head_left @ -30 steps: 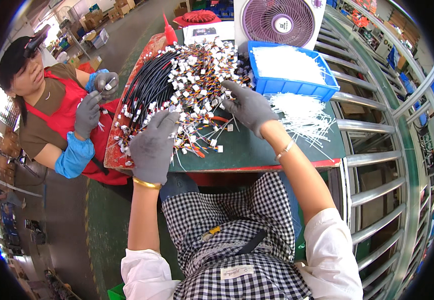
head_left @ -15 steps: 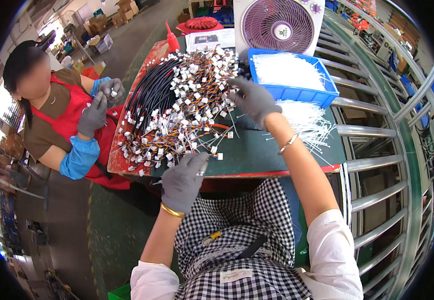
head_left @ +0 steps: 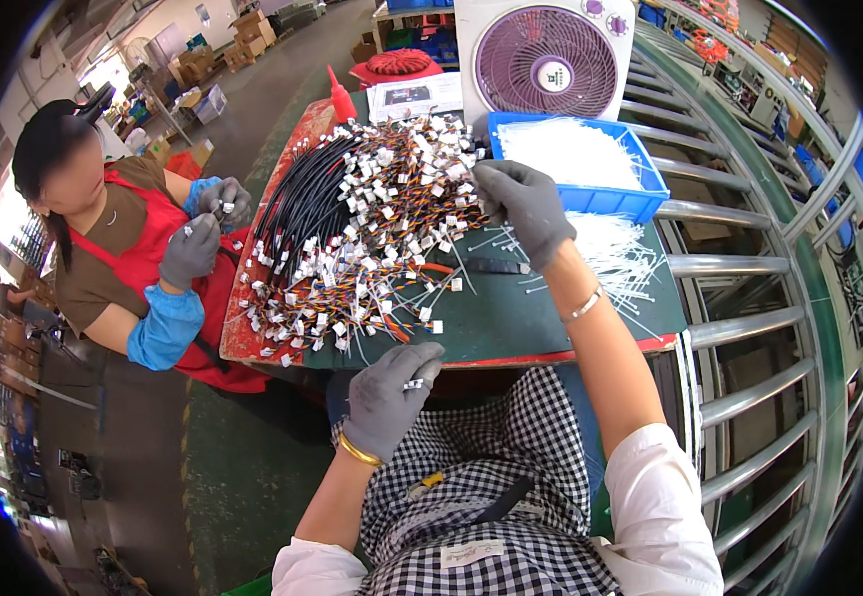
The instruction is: The person assembles wire harnesses by hand, inserting connectors into wire bundles and organizing them at a factory workbench.
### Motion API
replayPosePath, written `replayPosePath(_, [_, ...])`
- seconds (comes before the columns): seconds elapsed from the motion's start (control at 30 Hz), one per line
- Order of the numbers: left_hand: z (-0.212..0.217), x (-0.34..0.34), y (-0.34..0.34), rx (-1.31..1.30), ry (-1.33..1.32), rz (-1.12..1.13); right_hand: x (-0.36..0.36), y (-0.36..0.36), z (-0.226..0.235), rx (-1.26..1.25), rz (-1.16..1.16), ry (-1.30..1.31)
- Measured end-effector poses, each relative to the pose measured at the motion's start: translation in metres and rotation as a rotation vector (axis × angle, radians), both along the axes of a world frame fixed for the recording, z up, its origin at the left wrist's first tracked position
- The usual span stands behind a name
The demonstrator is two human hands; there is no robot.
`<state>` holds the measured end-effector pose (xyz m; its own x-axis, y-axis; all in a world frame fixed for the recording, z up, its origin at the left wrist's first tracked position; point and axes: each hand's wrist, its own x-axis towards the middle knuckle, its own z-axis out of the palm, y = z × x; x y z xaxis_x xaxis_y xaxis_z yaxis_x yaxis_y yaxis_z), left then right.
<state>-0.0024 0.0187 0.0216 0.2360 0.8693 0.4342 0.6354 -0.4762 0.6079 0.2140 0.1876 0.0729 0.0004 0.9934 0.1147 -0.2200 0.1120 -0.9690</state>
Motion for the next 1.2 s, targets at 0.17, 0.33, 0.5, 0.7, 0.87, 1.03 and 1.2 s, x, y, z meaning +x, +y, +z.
replayPosePath(0.17, [0.008,0.004,0.002,-0.243,-0.225,-0.033,0.013,-0.047,0.002,0.043,-0.022,-0.033])
replayPosePath(0.33, [0.010,0.010,0.006,-0.488,-0.437,-0.092,-0.007,-0.076,-0.022,-0.111,0.115,-0.191])
replayPosePath(0.5, [0.007,0.010,0.002,-0.542,-0.487,-0.113,0.029,-0.055,0.019,0.115,-0.131,0.043])
replayPosePath(0.7, [-0.006,0.012,0.000,-0.569,-0.619,-0.134,0.022,-0.093,0.034,0.107,-0.144,0.017])
replayPosePath(0.87, [0.012,0.017,0.001,-0.906,-0.963,-0.100,0.010,-0.166,-0.025,0.322,0.142,-0.234])
replayPosePath(1.03, [0.001,0.007,0.002,-0.839,-1.160,-0.135,0.001,-0.210,-0.069,0.521,0.379,-0.528])
replayPosePath(1.2, [0.009,0.017,-0.012,-0.834,-0.842,-0.080,0.019,-0.207,-0.070,0.412,0.617,-0.522])
